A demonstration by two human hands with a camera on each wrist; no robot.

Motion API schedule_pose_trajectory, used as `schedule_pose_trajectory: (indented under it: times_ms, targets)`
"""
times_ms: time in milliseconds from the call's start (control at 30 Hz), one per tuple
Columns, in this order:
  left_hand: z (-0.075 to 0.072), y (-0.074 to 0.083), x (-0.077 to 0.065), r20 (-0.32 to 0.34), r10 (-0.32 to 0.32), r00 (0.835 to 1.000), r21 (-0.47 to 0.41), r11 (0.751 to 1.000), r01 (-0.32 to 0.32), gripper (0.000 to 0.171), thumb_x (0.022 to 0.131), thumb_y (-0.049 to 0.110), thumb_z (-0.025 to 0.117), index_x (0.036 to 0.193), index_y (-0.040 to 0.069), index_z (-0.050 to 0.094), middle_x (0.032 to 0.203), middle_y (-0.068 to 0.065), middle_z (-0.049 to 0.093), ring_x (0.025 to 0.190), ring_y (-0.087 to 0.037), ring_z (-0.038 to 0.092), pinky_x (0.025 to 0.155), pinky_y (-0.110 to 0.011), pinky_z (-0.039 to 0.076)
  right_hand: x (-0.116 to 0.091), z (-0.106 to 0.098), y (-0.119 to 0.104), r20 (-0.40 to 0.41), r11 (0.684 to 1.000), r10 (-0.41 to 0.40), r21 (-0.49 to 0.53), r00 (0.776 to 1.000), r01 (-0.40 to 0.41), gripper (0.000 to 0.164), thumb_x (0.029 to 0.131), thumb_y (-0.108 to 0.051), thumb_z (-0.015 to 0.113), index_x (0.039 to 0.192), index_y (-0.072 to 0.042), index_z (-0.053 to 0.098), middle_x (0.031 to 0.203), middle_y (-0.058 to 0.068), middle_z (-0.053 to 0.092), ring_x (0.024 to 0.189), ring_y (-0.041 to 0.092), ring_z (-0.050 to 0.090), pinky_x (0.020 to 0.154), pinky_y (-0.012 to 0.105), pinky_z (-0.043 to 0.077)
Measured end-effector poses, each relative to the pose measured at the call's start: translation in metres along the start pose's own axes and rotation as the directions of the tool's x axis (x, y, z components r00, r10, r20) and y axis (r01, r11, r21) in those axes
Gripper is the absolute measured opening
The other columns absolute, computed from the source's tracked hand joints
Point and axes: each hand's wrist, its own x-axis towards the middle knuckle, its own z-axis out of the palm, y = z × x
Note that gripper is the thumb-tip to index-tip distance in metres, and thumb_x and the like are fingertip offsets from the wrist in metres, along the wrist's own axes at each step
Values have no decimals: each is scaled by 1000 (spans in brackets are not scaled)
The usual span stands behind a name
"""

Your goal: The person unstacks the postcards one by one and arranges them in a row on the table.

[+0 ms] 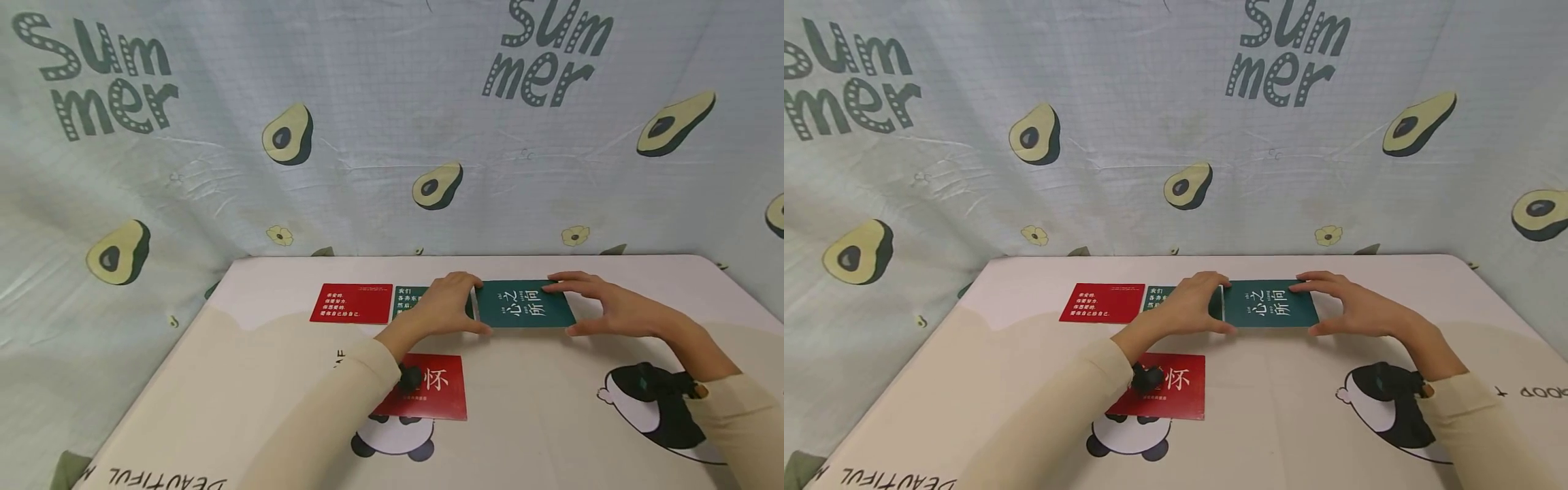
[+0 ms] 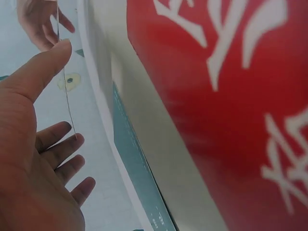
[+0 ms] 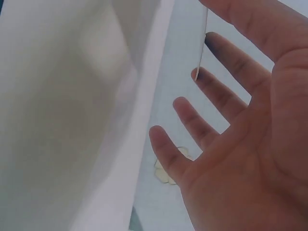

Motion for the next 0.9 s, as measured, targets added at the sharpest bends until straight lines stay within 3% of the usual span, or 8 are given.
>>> schedule_pose_trajectory:
  times_ms: [467, 900]
  targets:
    - [14, 0, 20, 115, -90, 989, 63, 995, 83, 77, 77, 53, 71, 141, 18, 45, 142, 3, 46, 133, -14, 34, 110, -33, 26, 6, 12, 16, 40, 996, 92, 16, 995, -93, 65, 75, -34, 80, 133, -19, 55, 147, 16, 33, 132, 46, 19, 94, 77, 18]
    - [15, -3, 21, 117, -104, 988, 112, 990, 91, 79, 77, 58, 69, 143, 22, 43, 144, 5, 44, 133, -14, 33, 111, -39, 25, 11, 14, 21, 66, 994, 106, 0, 992, -106, 67, 76, -36, 79, 135, -16, 54, 146, 17, 35, 129, 47, 18, 92, 75, 21]
